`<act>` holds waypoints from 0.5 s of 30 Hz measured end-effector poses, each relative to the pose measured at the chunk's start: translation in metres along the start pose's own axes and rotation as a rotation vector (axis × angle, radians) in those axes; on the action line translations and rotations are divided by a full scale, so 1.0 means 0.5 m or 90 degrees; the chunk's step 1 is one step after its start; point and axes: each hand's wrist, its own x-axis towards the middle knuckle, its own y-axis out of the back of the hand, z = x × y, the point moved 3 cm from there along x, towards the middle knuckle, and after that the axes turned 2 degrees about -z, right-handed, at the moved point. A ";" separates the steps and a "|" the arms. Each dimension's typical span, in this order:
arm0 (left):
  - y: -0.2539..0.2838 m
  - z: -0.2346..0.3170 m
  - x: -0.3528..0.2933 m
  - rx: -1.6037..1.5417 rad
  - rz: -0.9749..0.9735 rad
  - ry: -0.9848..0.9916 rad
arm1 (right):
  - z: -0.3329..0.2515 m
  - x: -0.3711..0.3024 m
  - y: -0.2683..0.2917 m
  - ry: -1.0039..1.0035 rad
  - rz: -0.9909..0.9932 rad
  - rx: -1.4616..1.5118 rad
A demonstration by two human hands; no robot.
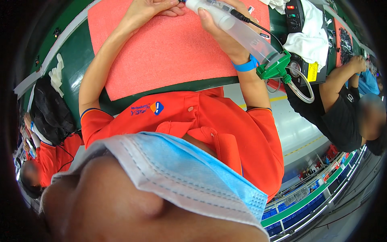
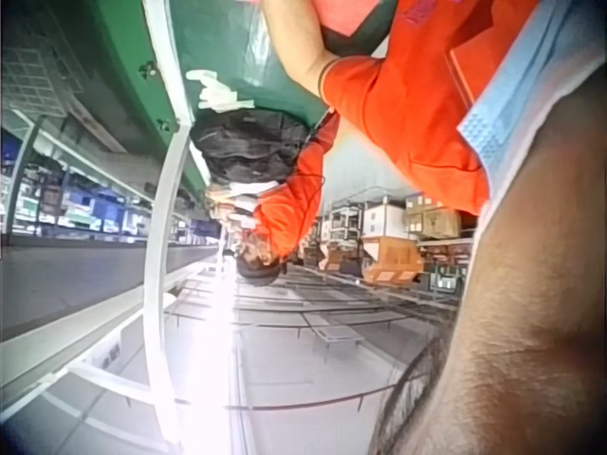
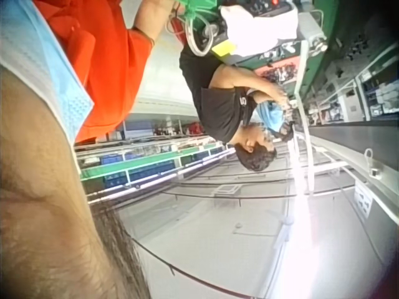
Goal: Applying adhesive or paste to small electronic components using a manual dispenser on an assembly line.
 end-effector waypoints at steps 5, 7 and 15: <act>-0.002 0.004 -0.003 0.013 0.008 0.004 | 0.002 -0.003 -0.002 -0.024 -0.007 0.015; -0.003 0.005 -0.004 0.022 0.014 0.006 | 0.006 -0.004 -0.003 -0.005 -0.006 0.015; -0.001 -0.002 0.002 0.006 0.009 0.006 | 0.055 -0.022 0.004 0.015 0.062 0.029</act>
